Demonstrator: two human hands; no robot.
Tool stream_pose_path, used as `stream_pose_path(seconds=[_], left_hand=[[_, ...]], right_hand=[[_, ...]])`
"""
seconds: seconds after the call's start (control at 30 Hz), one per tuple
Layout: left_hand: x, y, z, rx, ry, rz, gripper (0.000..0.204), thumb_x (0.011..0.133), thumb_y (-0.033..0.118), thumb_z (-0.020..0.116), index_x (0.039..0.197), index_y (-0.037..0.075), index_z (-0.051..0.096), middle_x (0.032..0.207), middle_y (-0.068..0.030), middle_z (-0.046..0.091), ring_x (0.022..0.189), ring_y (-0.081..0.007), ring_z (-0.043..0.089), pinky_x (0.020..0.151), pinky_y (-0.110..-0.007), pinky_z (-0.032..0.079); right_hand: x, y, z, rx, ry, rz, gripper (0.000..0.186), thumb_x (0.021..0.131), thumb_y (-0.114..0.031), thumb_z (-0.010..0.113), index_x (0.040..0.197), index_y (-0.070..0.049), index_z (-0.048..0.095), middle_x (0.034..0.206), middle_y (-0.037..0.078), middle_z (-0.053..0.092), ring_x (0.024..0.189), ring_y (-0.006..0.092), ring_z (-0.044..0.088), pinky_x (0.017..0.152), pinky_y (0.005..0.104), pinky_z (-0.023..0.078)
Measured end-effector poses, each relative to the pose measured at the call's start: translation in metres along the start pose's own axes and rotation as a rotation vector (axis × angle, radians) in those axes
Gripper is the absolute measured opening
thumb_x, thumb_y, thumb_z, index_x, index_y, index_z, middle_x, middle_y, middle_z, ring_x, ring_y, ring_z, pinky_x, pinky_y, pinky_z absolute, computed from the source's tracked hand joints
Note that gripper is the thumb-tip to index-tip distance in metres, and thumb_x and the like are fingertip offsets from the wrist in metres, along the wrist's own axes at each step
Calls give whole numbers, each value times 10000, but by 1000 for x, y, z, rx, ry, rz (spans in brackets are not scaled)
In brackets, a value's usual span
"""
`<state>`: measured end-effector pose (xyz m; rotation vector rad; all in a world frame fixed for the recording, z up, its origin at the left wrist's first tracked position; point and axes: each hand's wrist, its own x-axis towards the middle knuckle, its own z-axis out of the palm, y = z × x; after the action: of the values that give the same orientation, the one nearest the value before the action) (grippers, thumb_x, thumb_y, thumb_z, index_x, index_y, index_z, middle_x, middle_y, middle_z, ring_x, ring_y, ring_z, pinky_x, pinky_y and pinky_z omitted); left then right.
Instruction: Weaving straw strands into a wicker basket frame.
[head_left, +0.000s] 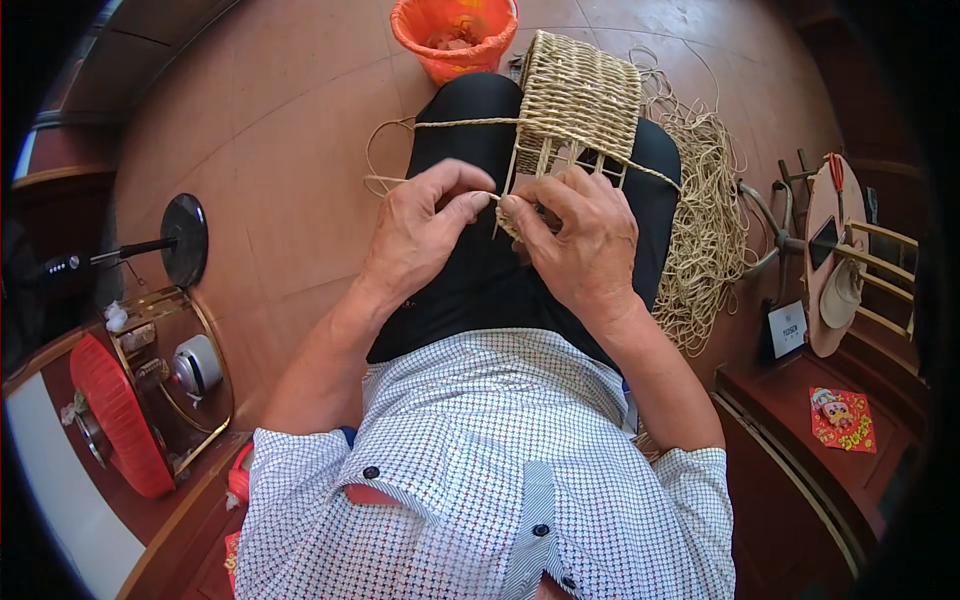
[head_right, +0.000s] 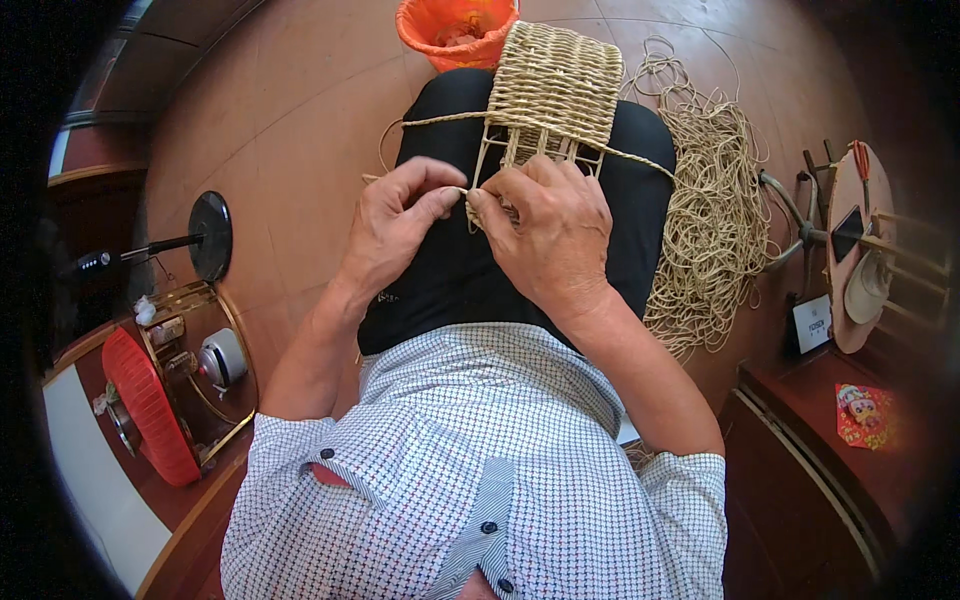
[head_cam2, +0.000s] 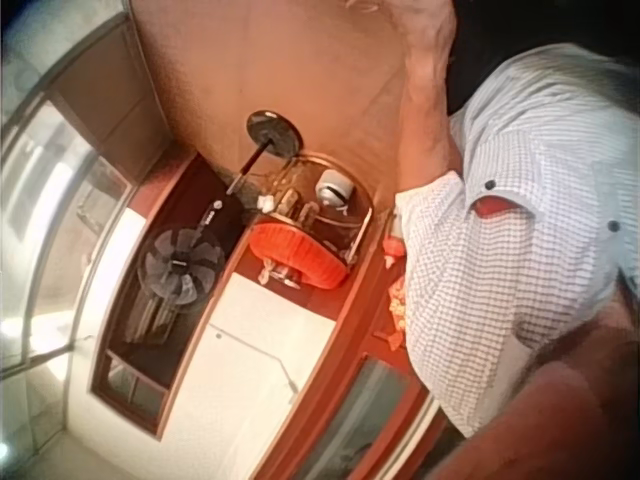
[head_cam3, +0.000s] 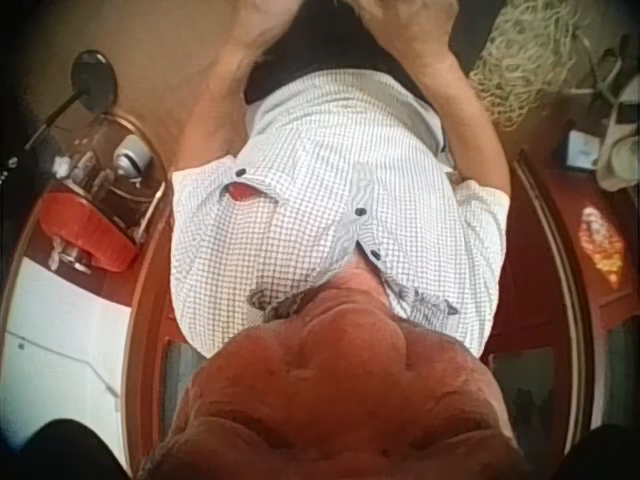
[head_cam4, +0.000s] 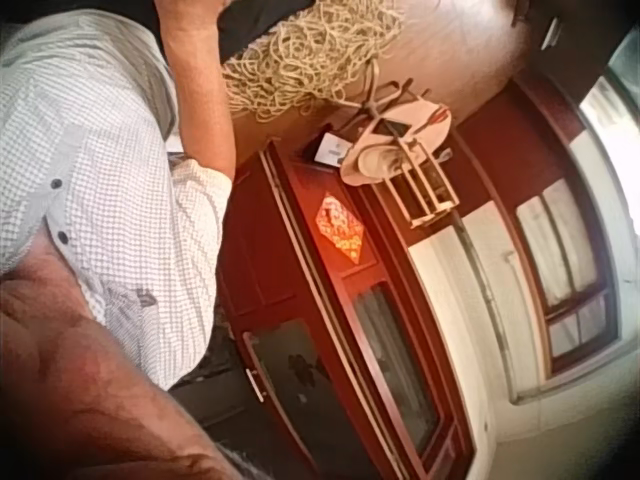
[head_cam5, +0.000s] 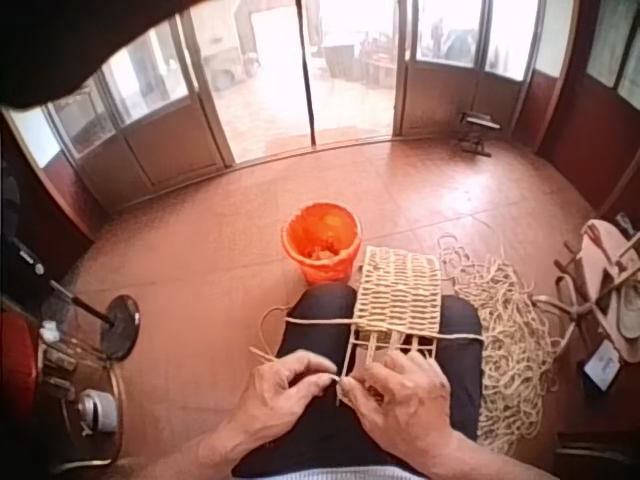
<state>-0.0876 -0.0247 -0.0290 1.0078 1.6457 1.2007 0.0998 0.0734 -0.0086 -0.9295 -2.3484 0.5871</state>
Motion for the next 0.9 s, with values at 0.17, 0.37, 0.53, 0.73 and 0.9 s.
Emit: stream_pose_path(seconds=[0.17,0.37,0.53,0.73,0.9], left_hand=[[6,2,11,109,-17,5,135,1072,30,710,1180,-26,770,947,4,721,920,-71,677,836,-261,569],[-2,10,19,242,61,75,170,1079,21,683,1206,-46,774,1080,-37,768,972,-79,706,865,-271,591],[-4,4,17,-174,-42,-168,215,1134,106,669,1263,-30,775,1199,-49,810,1005,-111,754,931,-278,613],[-6,1,29,-714,-74,-412,277,1174,197,643,1362,20,740,1250,-59,806,1091,-144,741,1055,-324,569],[-6,-5,40,-888,13,-447,286,1194,172,561,1384,23,715,1310,-52,767,1191,-146,693,1118,-359,518]], right_hand=[[-1,1,-2,15,-30,43,99,945,-216,853,945,-122,822,891,31,722,879,267,706,835,429,525],[-2,5,-16,149,-52,35,100,955,-120,807,1053,-101,802,919,58,738,877,272,734,825,429,537],[-3,10,-16,237,-37,41,143,963,-91,789,1106,-80,789,947,86,749,881,290,753,828,429,564],[-3,11,-16,257,-50,45,149,977,-89,778,1125,-70,794,994,106,744,902,317,755,840,456,588],[3,11,-19,113,-138,-23,173,1002,-148,766,1159,-83,801,993,103,707,921,331,748,839,469,595]])
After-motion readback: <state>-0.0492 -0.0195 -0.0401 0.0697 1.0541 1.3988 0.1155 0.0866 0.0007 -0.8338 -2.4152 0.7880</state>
